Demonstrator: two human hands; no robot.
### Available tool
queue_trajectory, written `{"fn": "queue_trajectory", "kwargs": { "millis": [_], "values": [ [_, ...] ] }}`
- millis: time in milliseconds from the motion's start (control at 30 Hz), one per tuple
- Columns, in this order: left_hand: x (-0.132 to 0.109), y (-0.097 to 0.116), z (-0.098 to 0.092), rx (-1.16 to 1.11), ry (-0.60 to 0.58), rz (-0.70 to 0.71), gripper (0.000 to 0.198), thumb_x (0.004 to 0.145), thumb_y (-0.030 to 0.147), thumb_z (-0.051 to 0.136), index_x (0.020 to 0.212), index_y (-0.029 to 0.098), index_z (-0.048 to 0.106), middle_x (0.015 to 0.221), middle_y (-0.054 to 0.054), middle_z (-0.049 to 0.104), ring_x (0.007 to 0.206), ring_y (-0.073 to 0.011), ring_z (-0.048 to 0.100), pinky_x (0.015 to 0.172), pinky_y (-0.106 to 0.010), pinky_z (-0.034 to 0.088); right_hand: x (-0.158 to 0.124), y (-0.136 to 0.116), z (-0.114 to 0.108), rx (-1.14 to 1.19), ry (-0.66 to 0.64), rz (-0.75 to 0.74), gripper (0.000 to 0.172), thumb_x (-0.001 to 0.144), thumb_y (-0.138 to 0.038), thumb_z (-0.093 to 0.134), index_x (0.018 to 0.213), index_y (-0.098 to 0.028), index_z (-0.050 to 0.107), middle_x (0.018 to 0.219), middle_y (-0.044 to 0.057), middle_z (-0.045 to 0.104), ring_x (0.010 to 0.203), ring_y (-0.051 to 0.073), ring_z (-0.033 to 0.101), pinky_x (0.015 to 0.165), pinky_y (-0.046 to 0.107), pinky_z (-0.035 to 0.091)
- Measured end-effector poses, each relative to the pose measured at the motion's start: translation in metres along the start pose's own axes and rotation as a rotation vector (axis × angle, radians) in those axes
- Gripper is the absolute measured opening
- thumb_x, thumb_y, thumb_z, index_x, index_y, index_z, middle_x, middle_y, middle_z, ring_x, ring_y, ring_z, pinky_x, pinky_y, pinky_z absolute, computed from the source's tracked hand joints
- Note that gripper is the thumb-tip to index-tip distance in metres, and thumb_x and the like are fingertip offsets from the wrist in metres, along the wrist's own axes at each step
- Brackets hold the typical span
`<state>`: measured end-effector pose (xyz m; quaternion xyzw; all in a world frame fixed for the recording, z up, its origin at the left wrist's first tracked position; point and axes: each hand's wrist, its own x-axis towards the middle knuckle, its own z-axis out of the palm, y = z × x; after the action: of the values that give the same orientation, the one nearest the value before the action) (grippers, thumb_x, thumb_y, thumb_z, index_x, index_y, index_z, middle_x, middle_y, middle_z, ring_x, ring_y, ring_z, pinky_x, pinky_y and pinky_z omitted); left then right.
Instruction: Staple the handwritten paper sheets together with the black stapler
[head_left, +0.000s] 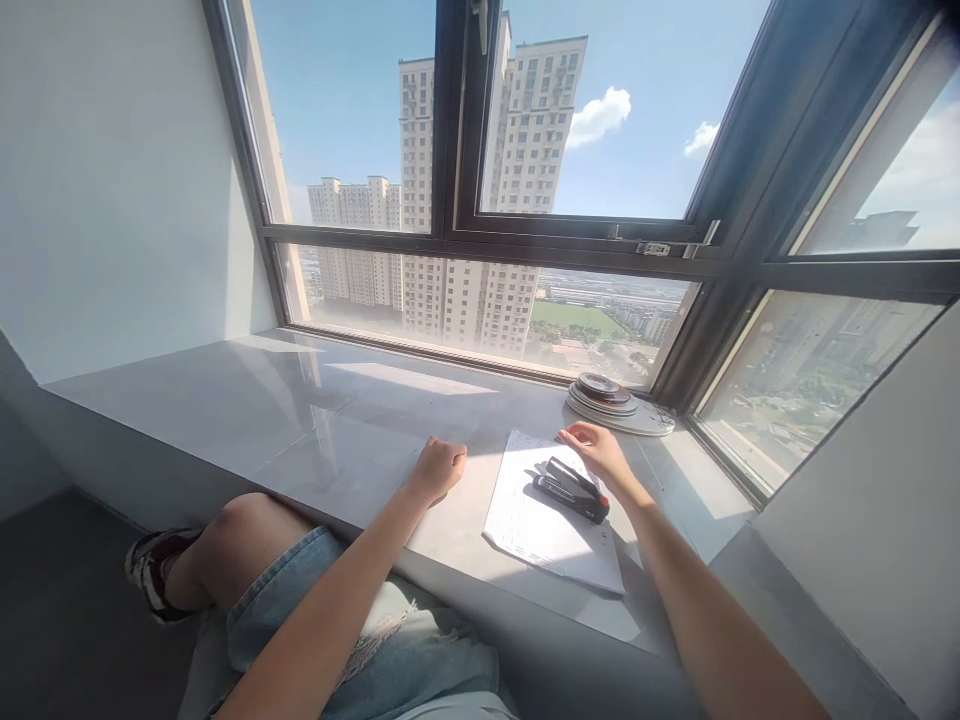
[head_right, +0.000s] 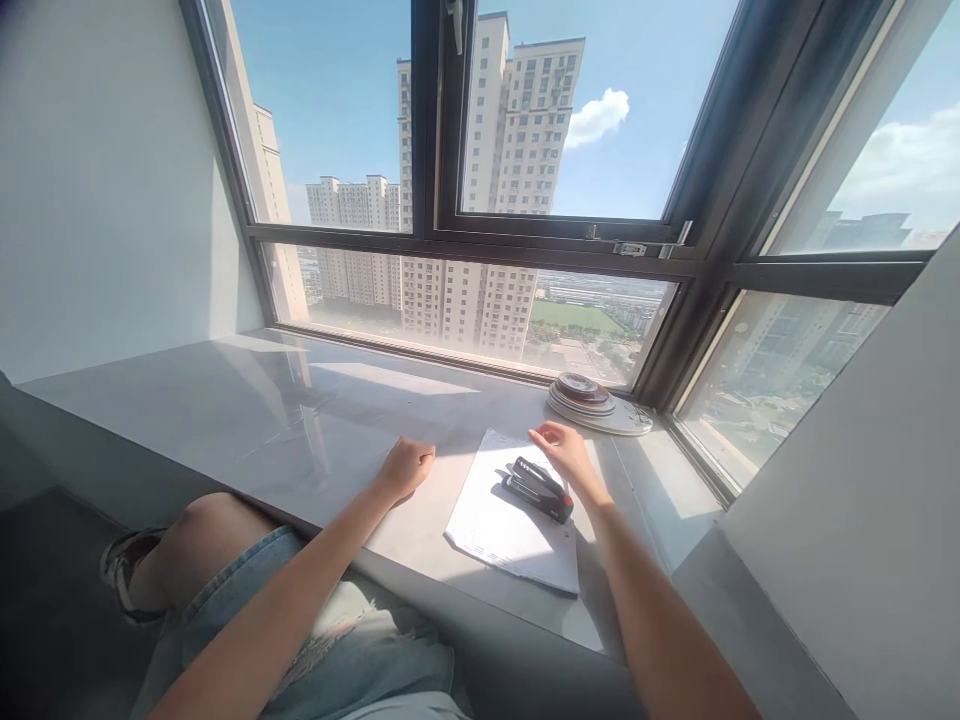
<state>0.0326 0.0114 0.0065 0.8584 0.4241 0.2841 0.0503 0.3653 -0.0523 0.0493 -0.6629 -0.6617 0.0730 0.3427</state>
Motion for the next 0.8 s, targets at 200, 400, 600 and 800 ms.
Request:
{"fn": "queue_trajectory", "kwargs": {
  "millis": [200, 400, 600, 800],
  "values": [
    [-0.002, 0.000, 0.000, -0.022, -0.016, -0.031, 0.030, 0.072, 0.002, 0.048, 0.057, 0.021, 0.030, 0.056, 0.004, 0.021, 0.052, -0.0132, 0.022, 0.059, -0.030, 0.019, 0.008, 0.039, 0.019, -0.006, 0.039, -0.199, 0.030, 0.092, -0.043, 0.053, 0.102, -0.020, 0.071, 0.120, 0.013, 0.068, 0.111, 0.026, 0.063, 0.101, 0.039, 0.047],
    [-0.005, 0.002, -0.001, -0.063, -0.030, -0.069, 0.029, 0.075, 0.002, 0.048, 0.057, 0.020, 0.034, 0.056, 0.003, 0.025, 0.052, -0.0128, 0.024, 0.057, -0.031, 0.016, 0.020, 0.041, 0.049, -0.208, -0.221, -0.190, 0.033, 0.096, -0.034, 0.048, 0.117, -0.021, 0.070, 0.139, 0.018, 0.061, 0.132, 0.027, 0.056, 0.109, 0.038, 0.045],
    [-0.004, -0.001, -0.002, -0.067, -0.069, -0.072, 0.025, 0.079, 0.004, 0.046, 0.059, 0.020, 0.046, 0.056, 0.002, 0.044, 0.054, -0.0142, 0.041, 0.057, -0.028, 0.025, 0.019, 0.037, 0.053, -0.290, -0.258, -0.157, 0.036, 0.094, -0.030, 0.045, 0.120, -0.026, 0.070, 0.136, 0.014, 0.065, 0.134, 0.028, 0.054, 0.111, 0.043, 0.043],
    [-0.028, -0.083, -0.038, 0.159, -0.090, -0.099, 0.029, 0.094, 0.023, 0.046, 0.113, 0.026, 0.068, 0.125, -0.009, 0.066, 0.118, -0.0278, 0.057, 0.101, -0.042, 0.039, 0.029, 0.010, 0.066, -0.346, -0.398, -0.166, 0.050, 0.099, -0.035, 0.035, 0.143, -0.021, 0.055, 0.156, 0.016, 0.046, 0.148, 0.027, 0.038, 0.117, 0.043, 0.033]
  ]
}}
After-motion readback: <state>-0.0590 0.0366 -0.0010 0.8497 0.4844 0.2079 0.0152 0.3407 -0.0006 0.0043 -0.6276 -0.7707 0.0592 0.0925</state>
